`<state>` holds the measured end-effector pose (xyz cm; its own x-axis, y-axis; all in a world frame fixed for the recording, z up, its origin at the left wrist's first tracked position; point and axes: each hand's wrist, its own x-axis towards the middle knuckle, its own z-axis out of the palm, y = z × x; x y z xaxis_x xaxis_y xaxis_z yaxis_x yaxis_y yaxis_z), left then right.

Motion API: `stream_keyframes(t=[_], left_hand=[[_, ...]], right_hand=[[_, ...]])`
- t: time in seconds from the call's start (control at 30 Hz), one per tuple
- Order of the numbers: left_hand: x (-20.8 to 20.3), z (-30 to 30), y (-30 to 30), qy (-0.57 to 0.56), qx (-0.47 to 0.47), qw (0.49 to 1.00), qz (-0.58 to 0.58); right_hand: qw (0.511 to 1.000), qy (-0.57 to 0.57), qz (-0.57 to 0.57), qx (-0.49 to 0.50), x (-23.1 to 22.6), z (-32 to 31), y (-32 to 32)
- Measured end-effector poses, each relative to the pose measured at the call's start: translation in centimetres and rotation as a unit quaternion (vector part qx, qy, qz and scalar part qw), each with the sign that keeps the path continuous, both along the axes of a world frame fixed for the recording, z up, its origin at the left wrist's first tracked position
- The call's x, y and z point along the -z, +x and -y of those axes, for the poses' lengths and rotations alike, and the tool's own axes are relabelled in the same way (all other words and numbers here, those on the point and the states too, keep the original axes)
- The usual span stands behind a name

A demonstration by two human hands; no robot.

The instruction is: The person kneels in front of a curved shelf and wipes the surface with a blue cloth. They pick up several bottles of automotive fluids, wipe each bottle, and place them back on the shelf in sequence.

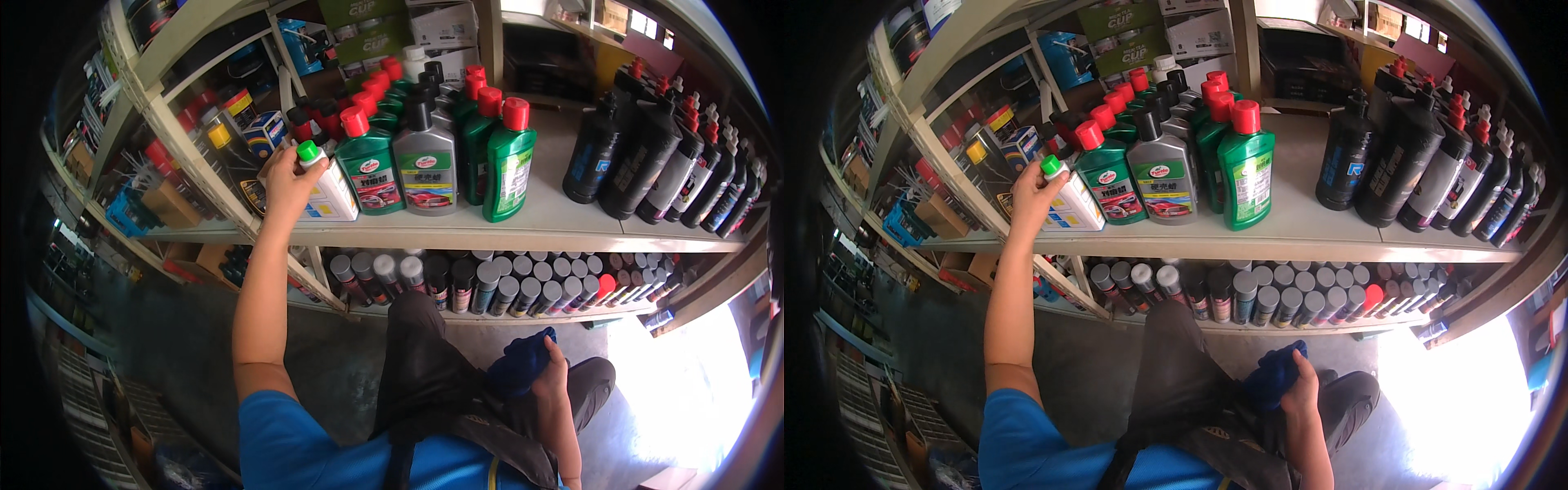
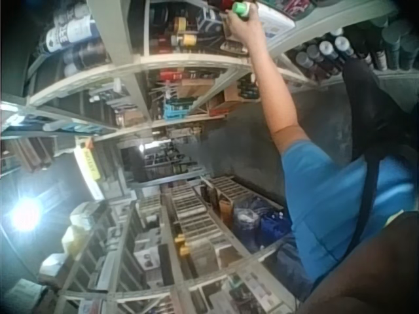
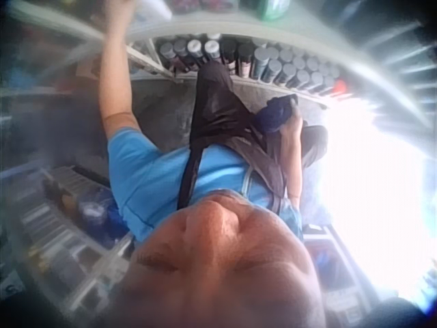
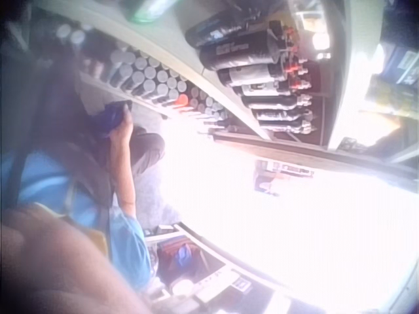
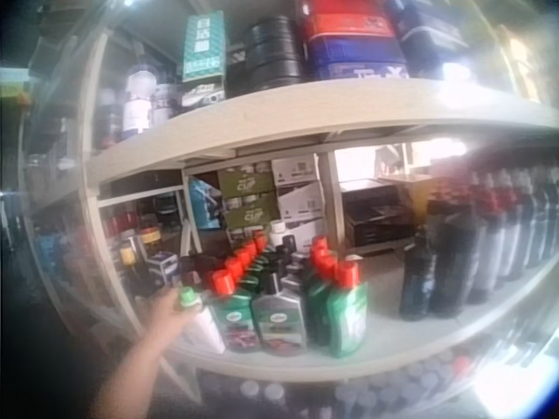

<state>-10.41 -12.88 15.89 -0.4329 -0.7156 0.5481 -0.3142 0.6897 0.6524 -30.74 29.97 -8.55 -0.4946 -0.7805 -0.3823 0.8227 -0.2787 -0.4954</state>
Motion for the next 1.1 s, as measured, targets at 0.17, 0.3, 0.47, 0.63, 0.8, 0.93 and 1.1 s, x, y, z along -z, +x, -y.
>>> stream_keyframes(t=[0.17, 0.3, 0.47, 0.63, 0.8, 0.93, 1.1], left_hand=[[-0.1, -0.9, -0.1, -0.039, -0.028, 0.999, -0.003], [0.3, 0.0, 0.5, -0.078, -0.035, 0.996, -0.010], [0.3, 1.5, 0.8, -0.013, 0.028, 0.999, 0.032], [0.7, 0.5, -0.2, -0.109, -0.068, 0.990, 0.050], [1.2, -3.1, -1.5, -0.260, -0.075, 0.963, -0.001], [2.6, -7.8, -3.6, -0.282, 0.066, 0.954, -0.075], [5.5, -13.5, -8.4, -0.324, 0.211, 0.922, 0.009]], right_hand=[[0.999, -0.003, 0.003, 0.035, -0.2, 0.1, 0.0], [0.998, -0.046, 0.000, 0.048, -1.7, -0.2, 0.0], [0.995, -0.085, 0.039, 0.036, -3.5, 0.0, 0.4], [0.977, -0.213, 0.001, 0.014, -9.9, 1.1, -0.9], [0.920, -0.255, -0.278, 0.108, -16.3, 1.1, -4.0], [0.935, -0.320, -0.147, 0.048, -16.9, 3.8, -3.1], [0.938, -0.334, -0.076, 0.047, -19.4, 5.4, -5.9]])
